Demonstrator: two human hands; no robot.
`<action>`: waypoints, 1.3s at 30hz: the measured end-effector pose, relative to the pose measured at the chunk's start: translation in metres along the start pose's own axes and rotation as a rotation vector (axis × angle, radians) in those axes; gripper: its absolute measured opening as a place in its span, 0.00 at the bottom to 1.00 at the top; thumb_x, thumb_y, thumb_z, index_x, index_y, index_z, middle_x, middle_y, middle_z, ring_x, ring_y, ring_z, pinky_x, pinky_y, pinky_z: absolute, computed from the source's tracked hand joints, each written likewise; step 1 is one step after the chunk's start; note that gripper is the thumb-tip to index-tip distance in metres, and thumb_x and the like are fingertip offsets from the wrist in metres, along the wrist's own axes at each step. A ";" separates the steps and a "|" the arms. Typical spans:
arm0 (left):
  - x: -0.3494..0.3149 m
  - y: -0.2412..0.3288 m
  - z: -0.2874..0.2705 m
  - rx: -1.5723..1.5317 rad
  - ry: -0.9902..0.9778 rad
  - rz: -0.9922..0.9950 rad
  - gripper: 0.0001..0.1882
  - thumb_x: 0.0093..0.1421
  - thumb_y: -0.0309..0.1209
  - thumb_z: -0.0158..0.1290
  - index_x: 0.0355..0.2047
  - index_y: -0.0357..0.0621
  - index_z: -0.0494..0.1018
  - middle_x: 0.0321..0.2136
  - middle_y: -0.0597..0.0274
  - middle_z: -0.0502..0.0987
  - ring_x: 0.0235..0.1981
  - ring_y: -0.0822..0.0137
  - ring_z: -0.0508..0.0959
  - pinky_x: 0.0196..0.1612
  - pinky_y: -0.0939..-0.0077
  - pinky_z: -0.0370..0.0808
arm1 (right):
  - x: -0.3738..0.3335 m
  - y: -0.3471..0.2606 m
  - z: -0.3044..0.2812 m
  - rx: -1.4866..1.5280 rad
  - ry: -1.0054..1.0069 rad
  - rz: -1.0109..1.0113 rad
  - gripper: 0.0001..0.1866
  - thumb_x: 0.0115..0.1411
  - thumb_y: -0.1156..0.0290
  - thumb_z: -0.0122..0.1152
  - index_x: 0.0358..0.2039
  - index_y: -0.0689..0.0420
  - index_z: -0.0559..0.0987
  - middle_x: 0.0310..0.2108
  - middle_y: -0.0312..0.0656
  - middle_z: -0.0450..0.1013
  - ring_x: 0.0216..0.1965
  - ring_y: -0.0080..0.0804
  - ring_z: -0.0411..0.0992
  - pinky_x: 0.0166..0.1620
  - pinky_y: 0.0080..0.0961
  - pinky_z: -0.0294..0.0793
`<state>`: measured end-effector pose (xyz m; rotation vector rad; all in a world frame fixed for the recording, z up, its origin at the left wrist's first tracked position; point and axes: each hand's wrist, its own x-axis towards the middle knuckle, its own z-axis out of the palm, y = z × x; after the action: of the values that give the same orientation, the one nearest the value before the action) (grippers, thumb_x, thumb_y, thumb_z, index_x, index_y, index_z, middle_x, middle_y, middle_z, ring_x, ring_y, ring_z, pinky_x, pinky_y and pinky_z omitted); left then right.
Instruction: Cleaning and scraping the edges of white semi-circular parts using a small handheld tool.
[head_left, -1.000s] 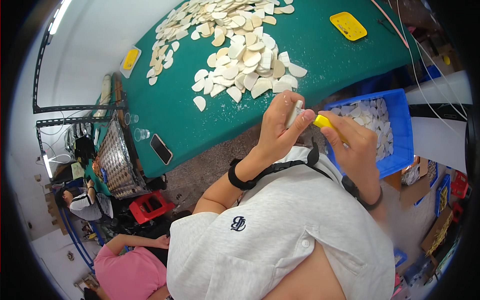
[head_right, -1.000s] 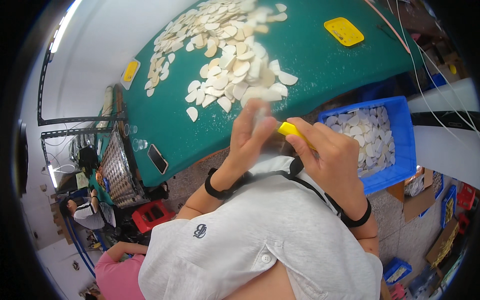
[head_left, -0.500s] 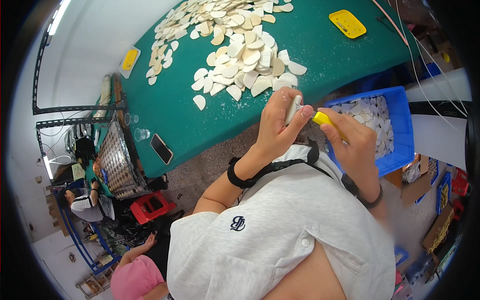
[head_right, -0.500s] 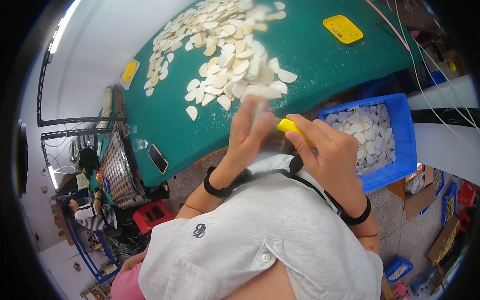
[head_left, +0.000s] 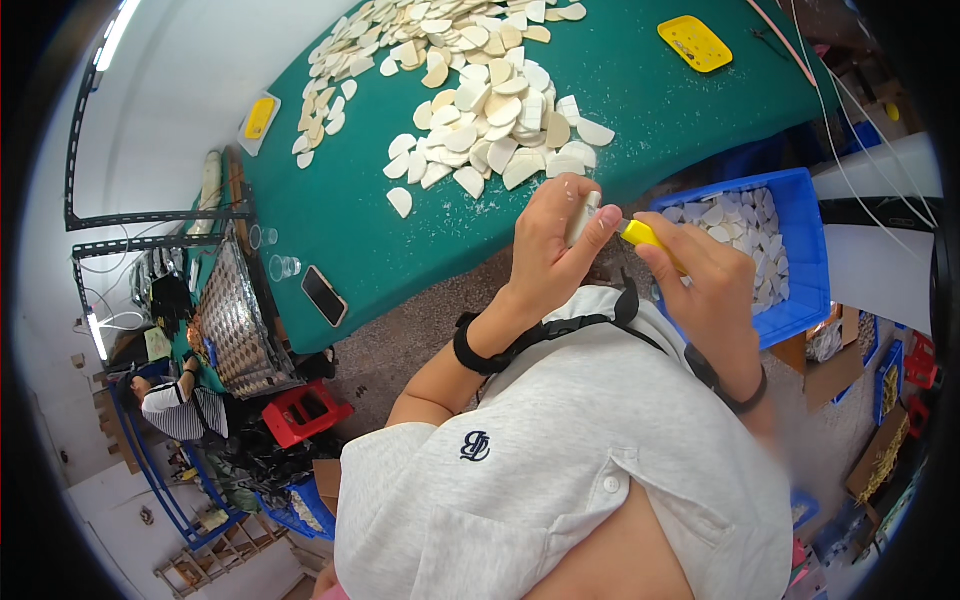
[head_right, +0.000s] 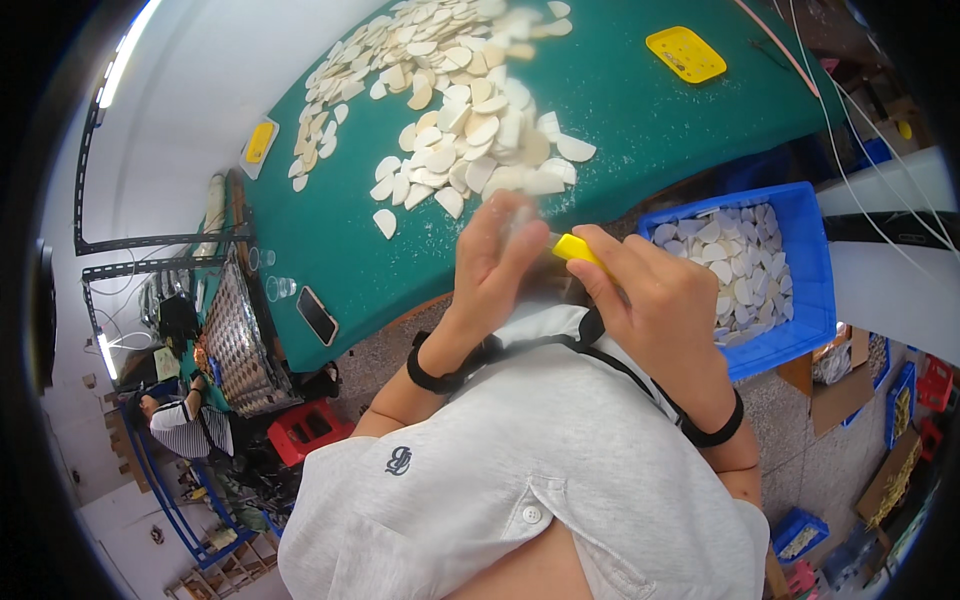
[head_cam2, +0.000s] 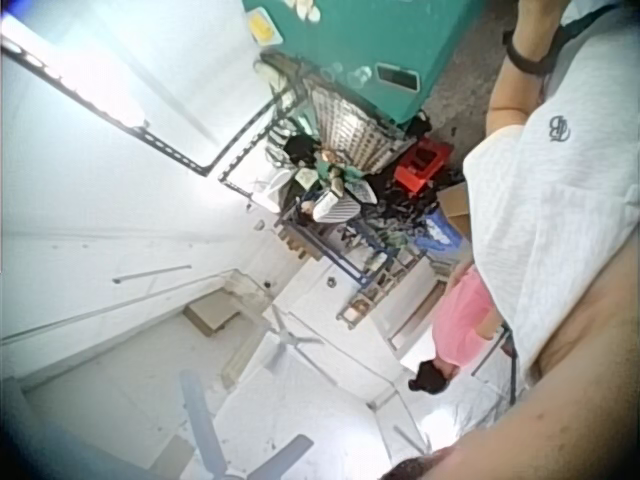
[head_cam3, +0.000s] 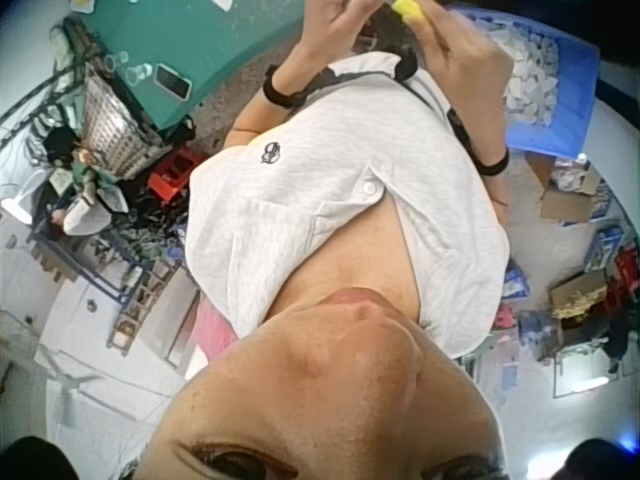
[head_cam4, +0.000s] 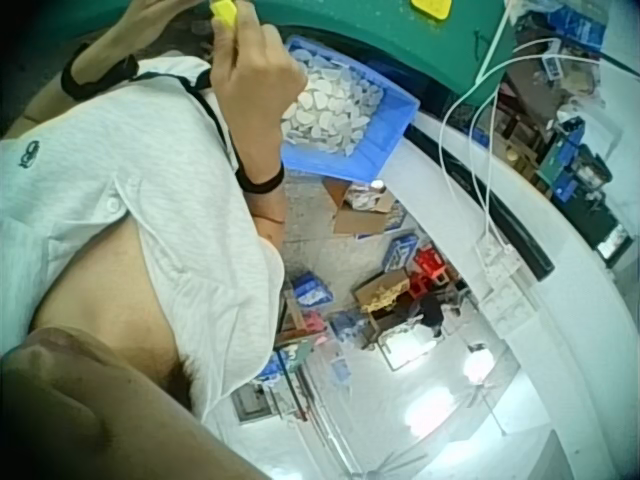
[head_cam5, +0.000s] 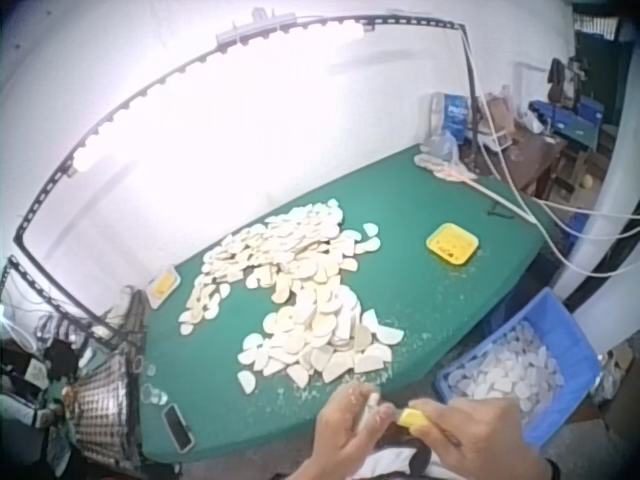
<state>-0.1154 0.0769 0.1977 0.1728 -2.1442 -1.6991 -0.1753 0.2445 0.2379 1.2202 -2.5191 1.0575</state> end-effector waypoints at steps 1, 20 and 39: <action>0.000 -0.001 0.000 0.024 0.020 0.024 0.14 0.59 0.38 0.54 0.30 0.38 0.68 0.24 0.57 0.69 0.26 0.60 0.68 0.30 0.71 0.65 | 0.000 -0.001 0.001 -0.021 0.007 -0.001 0.12 0.56 0.63 0.61 0.39 0.53 0.80 0.15 0.36 0.65 0.12 0.30 0.63 0.16 0.25 0.60; 0.046 -0.005 0.007 -0.748 -0.425 -0.627 0.17 0.61 0.45 0.41 0.21 0.48 0.62 0.20 0.72 0.58 0.25 0.78 0.57 0.24 0.82 0.51 | -0.033 0.004 -0.003 0.090 0.265 0.554 0.12 0.59 0.66 0.59 0.40 0.59 0.79 0.31 0.45 0.77 0.28 0.31 0.76 0.32 0.20 0.73; 0.057 -0.017 0.059 -0.292 -1.001 0.104 0.12 0.60 0.36 0.53 0.34 0.40 0.66 0.29 0.60 0.66 0.32 0.64 0.65 0.37 0.73 0.64 | -0.064 -0.054 0.012 -0.275 0.460 0.779 0.12 0.54 0.66 0.63 0.40 0.52 0.79 0.18 0.36 0.69 0.15 0.32 0.66 0.20 0.25 0.65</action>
<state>-0.1926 0.1066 0.1835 -1.0585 -2.3680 -2.2806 -0.0914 0.2542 0.2311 -0.1163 -2.6367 0.9097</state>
